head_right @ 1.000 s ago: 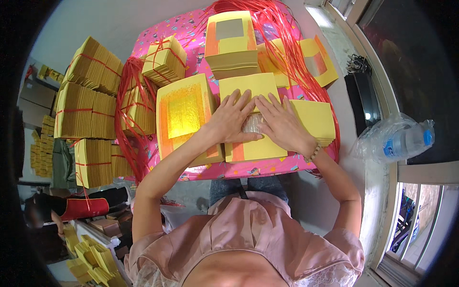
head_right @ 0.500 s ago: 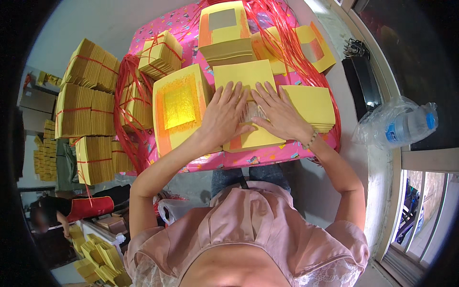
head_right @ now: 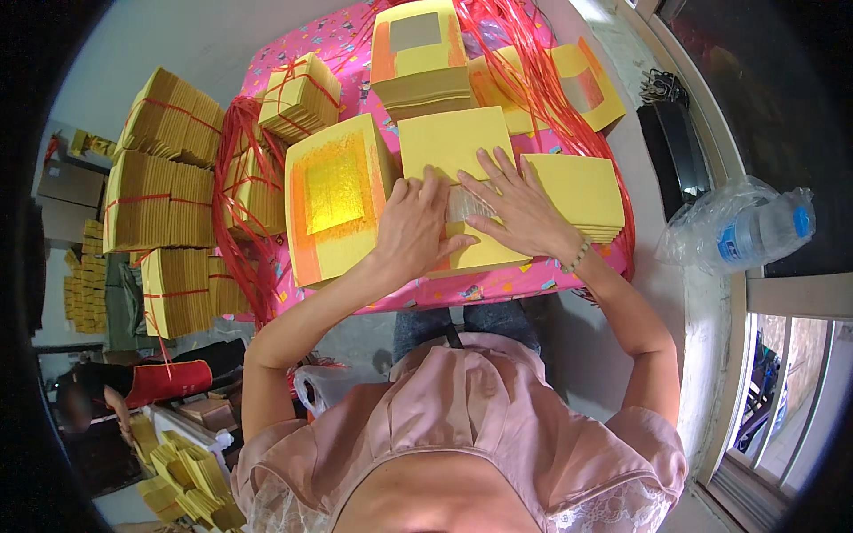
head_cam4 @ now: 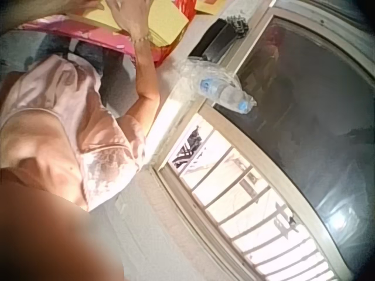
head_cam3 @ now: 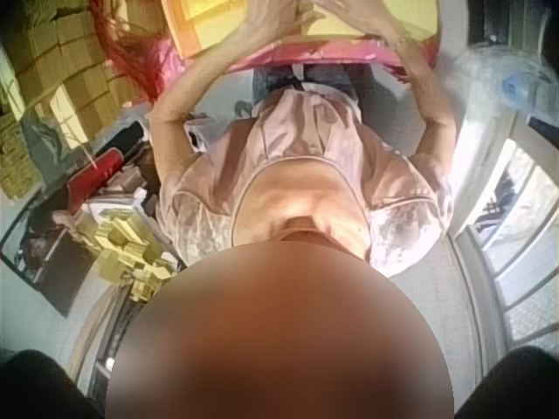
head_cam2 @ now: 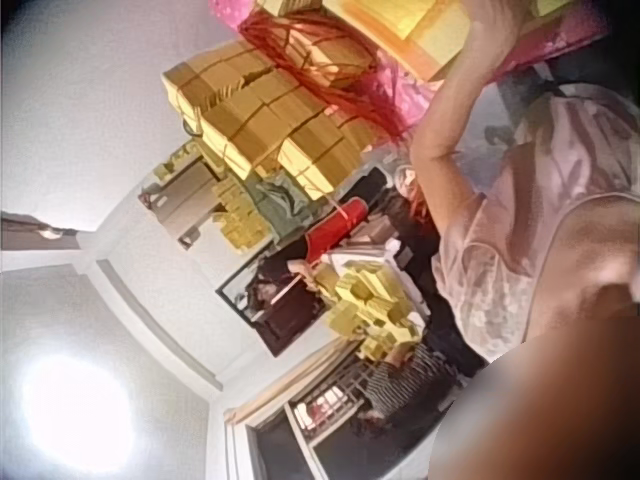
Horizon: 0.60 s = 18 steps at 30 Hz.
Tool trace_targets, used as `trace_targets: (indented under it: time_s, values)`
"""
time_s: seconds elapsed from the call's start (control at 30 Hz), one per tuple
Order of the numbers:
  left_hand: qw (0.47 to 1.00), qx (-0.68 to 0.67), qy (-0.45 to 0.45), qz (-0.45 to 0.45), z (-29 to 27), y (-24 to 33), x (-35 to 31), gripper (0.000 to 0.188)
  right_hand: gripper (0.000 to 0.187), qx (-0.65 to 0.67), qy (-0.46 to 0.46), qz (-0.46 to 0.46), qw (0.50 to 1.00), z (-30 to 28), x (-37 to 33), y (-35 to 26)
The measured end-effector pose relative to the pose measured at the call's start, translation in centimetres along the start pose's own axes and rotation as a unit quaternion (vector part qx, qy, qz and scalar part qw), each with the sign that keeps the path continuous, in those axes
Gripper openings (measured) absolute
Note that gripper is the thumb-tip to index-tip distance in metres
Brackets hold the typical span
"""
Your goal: The recorder is preparing bundles of joss paper by layering and stacking them.
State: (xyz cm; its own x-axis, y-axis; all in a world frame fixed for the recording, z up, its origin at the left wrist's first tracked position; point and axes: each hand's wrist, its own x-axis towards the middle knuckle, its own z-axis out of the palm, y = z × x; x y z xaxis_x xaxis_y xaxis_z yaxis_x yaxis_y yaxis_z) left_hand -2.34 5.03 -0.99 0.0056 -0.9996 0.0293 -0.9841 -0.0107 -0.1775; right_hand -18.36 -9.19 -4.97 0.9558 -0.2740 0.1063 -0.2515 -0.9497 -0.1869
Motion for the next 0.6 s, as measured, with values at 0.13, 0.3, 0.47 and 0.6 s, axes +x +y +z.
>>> trace_targets:
  time_s: [0.13, 0.3, 0.47, 0.6]
  values:
    - [0.999, 0.035, -0.033, -0.009, 0.0, 0.2, -0.3, 0.091, 0.067, 0.008, 0.001, -0.002, 1.000, 0.1, 0.0, 0.0]
    - [0.999, 0.010, -0.034, -0.002, 0.6, 0.4, -0.1, 0.089, 0.066, 0.009, 0.000, -0.004, 1.000, 0.1, 0.0, 0.1]
    - [0.999, 0.027, 0.027, -0.011, 1.9, 0.4, -0.1, 0.083, 0.064, 0.006, 0.008, -0.011, 1.000, 0.0, 0.2, 0.1]
    - [0.999, -0.037, -0.009, -0.009, 1.0, -0.8, 1.2, 0.066, 0.055, 0.006, 0.015, -0.006, 1.000, -1.2, 0.7, 0.4]
